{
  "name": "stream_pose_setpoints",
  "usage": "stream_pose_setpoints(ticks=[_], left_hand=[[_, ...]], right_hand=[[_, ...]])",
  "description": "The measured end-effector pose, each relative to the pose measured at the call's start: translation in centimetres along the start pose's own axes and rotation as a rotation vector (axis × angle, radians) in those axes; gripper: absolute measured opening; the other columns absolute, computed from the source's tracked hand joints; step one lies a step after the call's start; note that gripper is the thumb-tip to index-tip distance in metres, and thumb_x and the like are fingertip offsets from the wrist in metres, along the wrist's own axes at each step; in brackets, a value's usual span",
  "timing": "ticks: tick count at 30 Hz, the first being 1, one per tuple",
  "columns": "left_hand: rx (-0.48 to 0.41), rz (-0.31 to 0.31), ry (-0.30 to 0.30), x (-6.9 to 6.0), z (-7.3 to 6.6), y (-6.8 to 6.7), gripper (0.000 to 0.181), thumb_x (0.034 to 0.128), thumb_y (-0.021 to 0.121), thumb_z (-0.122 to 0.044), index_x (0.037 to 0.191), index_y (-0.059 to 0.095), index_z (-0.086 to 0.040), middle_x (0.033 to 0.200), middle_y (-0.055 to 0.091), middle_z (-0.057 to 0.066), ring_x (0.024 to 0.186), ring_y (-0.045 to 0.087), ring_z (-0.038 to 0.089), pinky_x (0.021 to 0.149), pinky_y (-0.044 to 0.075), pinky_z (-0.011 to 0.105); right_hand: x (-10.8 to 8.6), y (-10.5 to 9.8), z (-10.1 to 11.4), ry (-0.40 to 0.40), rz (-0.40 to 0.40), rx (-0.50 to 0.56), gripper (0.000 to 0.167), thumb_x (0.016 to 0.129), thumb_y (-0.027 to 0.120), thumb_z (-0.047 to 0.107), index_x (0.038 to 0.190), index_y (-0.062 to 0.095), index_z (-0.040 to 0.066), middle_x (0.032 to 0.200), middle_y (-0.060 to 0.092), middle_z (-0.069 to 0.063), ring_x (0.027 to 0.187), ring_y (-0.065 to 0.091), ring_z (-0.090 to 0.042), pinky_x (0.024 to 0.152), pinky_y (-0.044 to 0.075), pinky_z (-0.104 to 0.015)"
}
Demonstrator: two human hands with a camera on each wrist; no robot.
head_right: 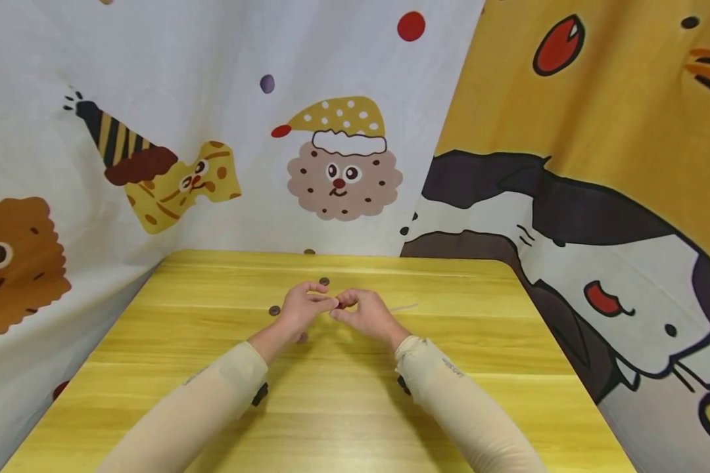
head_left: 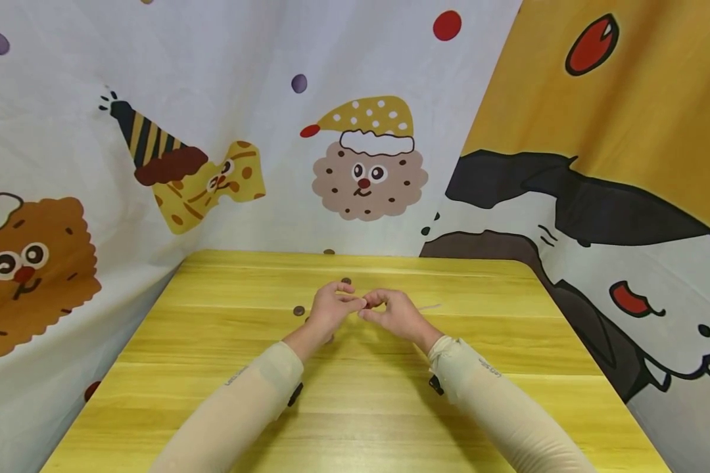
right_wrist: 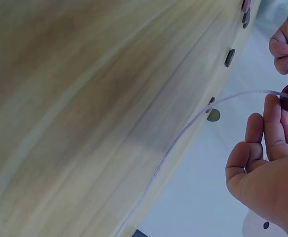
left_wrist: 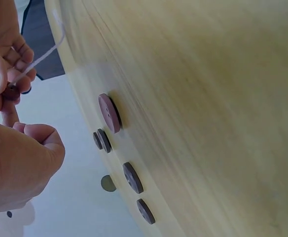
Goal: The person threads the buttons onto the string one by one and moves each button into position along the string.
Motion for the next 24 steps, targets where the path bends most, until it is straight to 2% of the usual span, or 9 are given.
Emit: stream_pose_setpoints(ticks=[7, 13, 15, 18, 21, 22, 24], left_hand=[[-0.010, 0.013, 0.009, -0.27, -0.06, 0.05, 0.040, 0.0929, 0.086, -0.024, 0.126, 0.068, -0.009, 0.119, 0.076, 0.011, 0.110, 0.071, 0.029, 0.088, 0.057, 0.042], [-0.018, 0.035, 0.109, -0.45, 0.12, 0.25, 0.033, 0.0956, 0.083, -0.017, 0.125, 0.069, -0.009, 0.112, 0.080, 0.011, 0.099, 0.075, 0.022, 0.097, 0.060, 0.055], [-0.009, 0.046, 0.147, -0.58, 0.08, 0.29, 0.031, 0.0967, 0.081, -0.015, 0.125, 0.069, -0.009, 0.109, 0.081, 0.011, 0.094, 0.075, 0.020, 0.095, 0.061, 0.055], [0.056, 0.043, 0.210, -0.71, -0.04, 0.31, 0.028, 0.0975, 0.081, -0.016, 0.122, 0.070, -0.011, 0.107, 0.081, 0.009, 0.085, 0.071, 0.017, 0.078, 0.062, 0.043], [0.161, 0.026, 0.288, -0.67, -0.08, 0.31, 0.025, 0.0978, 0.081, -0.018, 0.120, 0.070, -0.014, 0.105, 0.082, 0.006, 0.077, 0.066, 0.015, 0.063, 0.052, 0.031], [0.198, 0.019, 0.316, -0.63, -0.04, 0.31, 0.025, 0.0978, 0.081, -0.018, 0.120, 0.071, -0.014, 0.104, 0.082, 0.006, 0.074, 0.064, 0.015, 0.061, 0.050, 0.030], [0.269, 0.008, 0.368, -0.60, 0.00, 0.33, 0.025, 0.0982, 0.080, -0.019, 0.121, 0.071, -0.015, 0.104, 0.082, 0.004, 0.075, 0.066, 0.012, 0.068, 0.055, 0.032]], right_hand=[[0.00, -0.01, -0.05, 0.013, -0.032, 0.003, 0.032, 0.096, 0.083, 0.029, 0.124, 0.076, 0.015, 0.110, 0.078, 0.004, 0.111, 0.072, -0.019, 0.101, 0.057, -0.049], [0.05, 0.04, -0.22, 0.010, -0.038, -0.002, 0.032, 0.095, 0.084, 0.027, 0.124, 0.077, 0.015, 0.110, 0.078, 0.004, 0.113, 0.072, -0.021, 0.101, 0.058, -0.049], [0.02, 0.02, -0.19, 0.012, -0.038, 0.007, 0.032, 0.095, 0.084, 0.026, 0.124, 0.077, 0.015, 0.112, 0.078, 0.003, 0.116, 0.072, -0.024, 0.103, 0.058, -0.050], [-0.01, -0.03, -0.17, 0.025, -0.038, 0.022, 0.031, 0.095, 0.084, 0.023, 0.124, 0.077, 0.015, 0.119, 0.078, -0.001, 0.123, 0.070, -0.032, 0.106, 0.056, -0.055], [-0.01, -0.21, -0.20, 0.024, -0.037, 0.017, 0.031, 0.094, 0.084, 0.021, 0.124, 0.077, 0.015, 0.130, 0.075, -0.005, 0.130, 0.066, -0.036, 0.111, 0.053, -0.058], [-0.03, -0.34, -0.27, 0.019, -0.039, 0.005, 0.032, 0.094, 0.085, 0.021, 0.124, 0.077, 0.015, 0.133, 0.074, -0.006, 0.132, 0.065, -0.036, 0.112, 0.052, -0.058], [-0.09, -0.68, -0.49, 0.014, -0.035, -0.021, 0.034, 0.094, 0.085, 0.021, 0.126, 0.077, 0.015, 0.138, 0.072, -0.007, 0.135, 0.063, -0.035, 0.114, 0.051, -0.058]])
Point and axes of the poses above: each hand's wrist, its own x-axis towards the middle knuckle, its own y-axis out of the palm, z = x × y, the point moved 2 cm from there along x, towards the middle knuckle
